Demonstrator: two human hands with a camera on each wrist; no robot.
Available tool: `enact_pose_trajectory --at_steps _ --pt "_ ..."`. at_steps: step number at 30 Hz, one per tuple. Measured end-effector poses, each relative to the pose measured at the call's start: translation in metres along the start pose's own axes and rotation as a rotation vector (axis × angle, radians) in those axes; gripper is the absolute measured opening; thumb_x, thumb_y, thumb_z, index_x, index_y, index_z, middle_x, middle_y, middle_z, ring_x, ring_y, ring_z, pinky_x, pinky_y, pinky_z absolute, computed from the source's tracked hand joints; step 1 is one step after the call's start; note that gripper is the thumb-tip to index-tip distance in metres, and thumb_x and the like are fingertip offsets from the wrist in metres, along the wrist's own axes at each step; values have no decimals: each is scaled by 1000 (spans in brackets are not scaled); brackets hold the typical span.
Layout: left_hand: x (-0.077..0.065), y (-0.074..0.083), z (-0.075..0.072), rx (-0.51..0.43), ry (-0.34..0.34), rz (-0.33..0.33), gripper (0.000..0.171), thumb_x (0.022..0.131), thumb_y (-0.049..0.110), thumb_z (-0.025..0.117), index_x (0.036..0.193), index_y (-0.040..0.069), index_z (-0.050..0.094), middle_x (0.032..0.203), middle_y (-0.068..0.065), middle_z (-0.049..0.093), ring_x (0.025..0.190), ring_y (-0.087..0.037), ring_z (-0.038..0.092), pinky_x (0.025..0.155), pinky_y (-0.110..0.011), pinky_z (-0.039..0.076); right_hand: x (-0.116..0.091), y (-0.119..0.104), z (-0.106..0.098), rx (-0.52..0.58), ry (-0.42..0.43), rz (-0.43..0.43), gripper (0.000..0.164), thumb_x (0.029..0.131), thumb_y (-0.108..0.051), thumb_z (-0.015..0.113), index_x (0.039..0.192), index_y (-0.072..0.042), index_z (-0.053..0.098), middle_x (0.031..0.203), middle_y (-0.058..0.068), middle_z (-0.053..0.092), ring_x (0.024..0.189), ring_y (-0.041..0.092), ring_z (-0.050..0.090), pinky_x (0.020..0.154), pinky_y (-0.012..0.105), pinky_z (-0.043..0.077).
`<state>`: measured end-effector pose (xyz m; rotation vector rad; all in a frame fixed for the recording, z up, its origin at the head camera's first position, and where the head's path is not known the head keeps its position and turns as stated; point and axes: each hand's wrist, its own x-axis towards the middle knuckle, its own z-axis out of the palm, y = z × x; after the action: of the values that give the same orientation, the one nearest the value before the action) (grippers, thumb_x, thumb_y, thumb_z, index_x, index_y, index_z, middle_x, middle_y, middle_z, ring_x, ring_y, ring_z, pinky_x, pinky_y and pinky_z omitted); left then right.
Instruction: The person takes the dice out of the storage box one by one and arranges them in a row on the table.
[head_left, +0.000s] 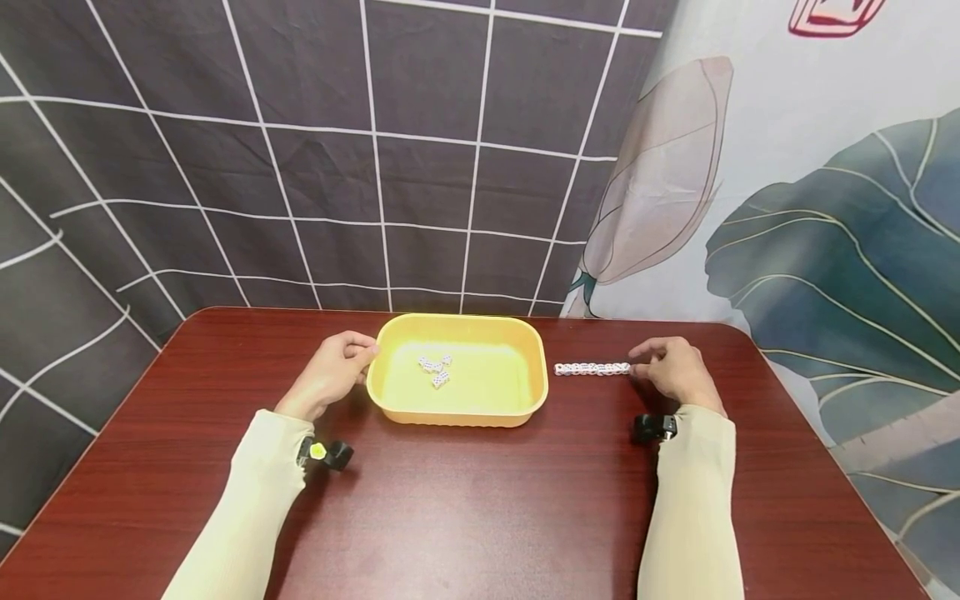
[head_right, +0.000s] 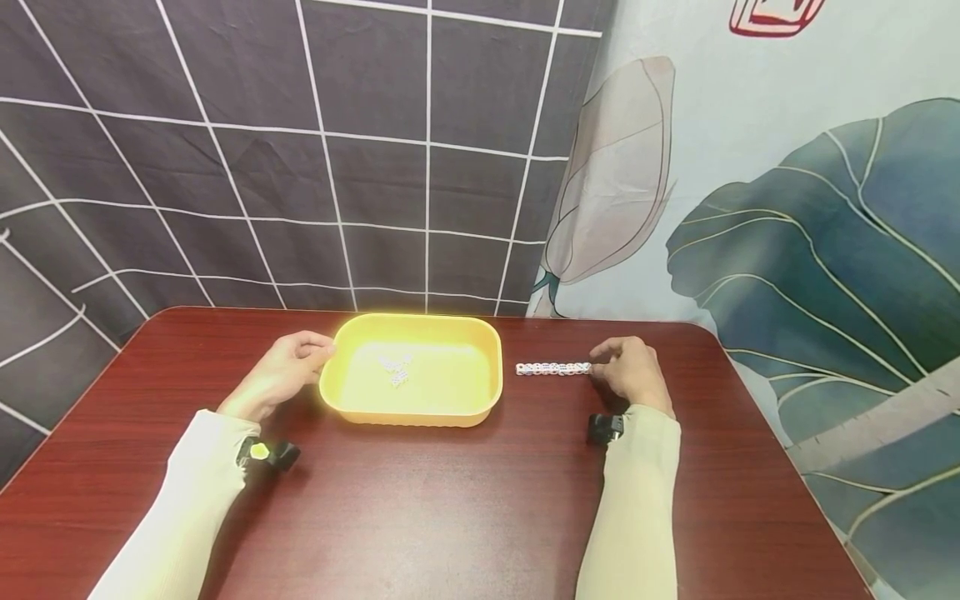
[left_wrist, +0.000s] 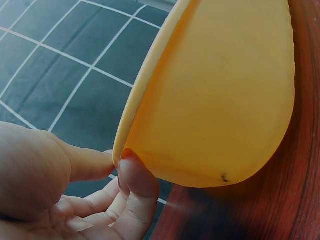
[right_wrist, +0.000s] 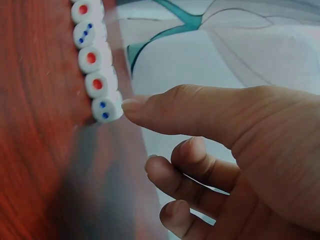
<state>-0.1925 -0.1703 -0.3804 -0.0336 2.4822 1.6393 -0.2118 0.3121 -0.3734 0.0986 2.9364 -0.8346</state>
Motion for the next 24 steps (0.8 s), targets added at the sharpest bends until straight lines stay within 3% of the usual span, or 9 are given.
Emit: enact_pose_trajectory --at_steps 12,24 --pt "0 0 0 8 3 -1 32 105 12 54 128 -10 53 107 -20 66 72 -10 60 71 -25 57 -6 -31 -4 -28 67 -135 27 91 -13 72 117 -5 73 70 3 51 66 19 49 65 33 41" --pt "1 -3 0 -2 -1 -3 31 105 11 53 128 -10 53 104 -17 65 73 -11 59 70 -23 56 -3 -62 3 14 89 -225 25 92 -16 73 115 -5 74 72 4 48 67 19 47 65 32 42"
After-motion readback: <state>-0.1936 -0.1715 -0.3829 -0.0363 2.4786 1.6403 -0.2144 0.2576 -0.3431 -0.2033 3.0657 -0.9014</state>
